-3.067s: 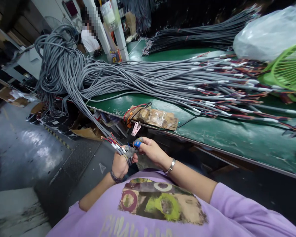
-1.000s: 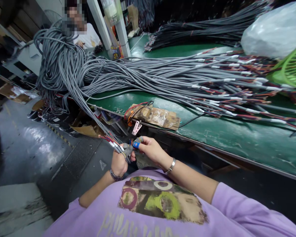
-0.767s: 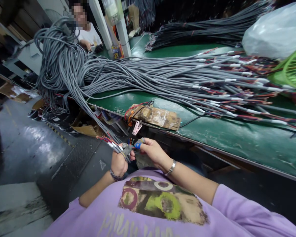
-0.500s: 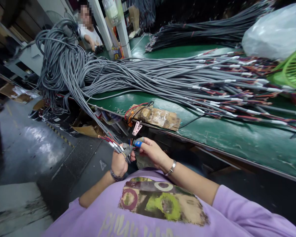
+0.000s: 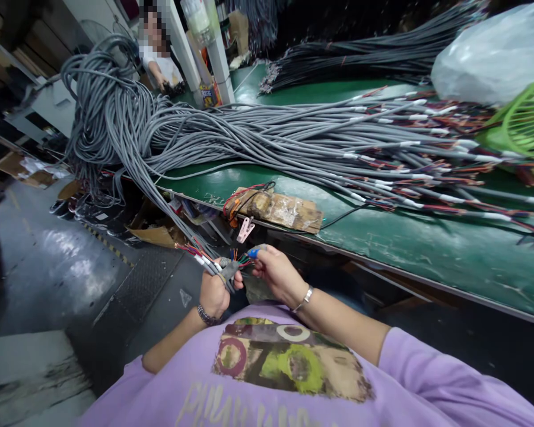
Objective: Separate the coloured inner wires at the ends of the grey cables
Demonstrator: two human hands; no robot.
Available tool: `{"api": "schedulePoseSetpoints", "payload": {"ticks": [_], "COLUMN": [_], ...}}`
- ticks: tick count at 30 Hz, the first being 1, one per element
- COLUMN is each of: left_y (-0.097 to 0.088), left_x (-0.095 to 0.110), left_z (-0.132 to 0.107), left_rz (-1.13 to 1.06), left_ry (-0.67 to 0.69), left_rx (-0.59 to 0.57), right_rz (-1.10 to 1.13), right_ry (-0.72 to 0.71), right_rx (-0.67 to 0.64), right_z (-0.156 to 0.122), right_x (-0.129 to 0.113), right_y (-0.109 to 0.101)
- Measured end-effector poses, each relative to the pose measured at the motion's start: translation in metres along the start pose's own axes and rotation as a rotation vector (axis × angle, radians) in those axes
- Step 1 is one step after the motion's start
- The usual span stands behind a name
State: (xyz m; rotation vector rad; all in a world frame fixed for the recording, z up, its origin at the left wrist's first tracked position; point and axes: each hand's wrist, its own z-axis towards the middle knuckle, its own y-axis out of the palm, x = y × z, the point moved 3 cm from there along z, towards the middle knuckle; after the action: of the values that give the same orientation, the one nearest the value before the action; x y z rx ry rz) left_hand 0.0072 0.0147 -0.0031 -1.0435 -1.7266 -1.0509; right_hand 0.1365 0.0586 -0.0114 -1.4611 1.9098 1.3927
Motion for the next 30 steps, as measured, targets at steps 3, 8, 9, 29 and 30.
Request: {"api": "schedulePoseSetpoints", "payload": {"ticks": [3,8,9,29,30], "left_y": [-0.002,-0.001,0.000,0.002,0.002], "left_x": [0.002,-0.001,-0.002,0.008,0.010], "left_z": [0.000,0.000,0.000,0.004,0.005], "left_rz": [0.001,0.026,0.029,0.066,0.044], "left_ry": [-0.017,-0.043,-0.050,-0.146,-0.149], "left_rx": [-0.020,-0.070,-0.080,-0.249,-0.249], "right_rz": [0.085,-0.056,-0.104,0.026,0.035], "right_ry": [0.035,0.102,0.098,0.091,0.132], "right_rx": [-0.026,-0.190,-0.210,-0.135,-0.186], "right_z": [0.004,0.004,0.004,0.026,0.026], "right_x": [-0.006,-0.011,-0.011,-0.015,-0.018], "right_y": [-0.007,-0.003,-0.001,-0.014,-0.012]}}
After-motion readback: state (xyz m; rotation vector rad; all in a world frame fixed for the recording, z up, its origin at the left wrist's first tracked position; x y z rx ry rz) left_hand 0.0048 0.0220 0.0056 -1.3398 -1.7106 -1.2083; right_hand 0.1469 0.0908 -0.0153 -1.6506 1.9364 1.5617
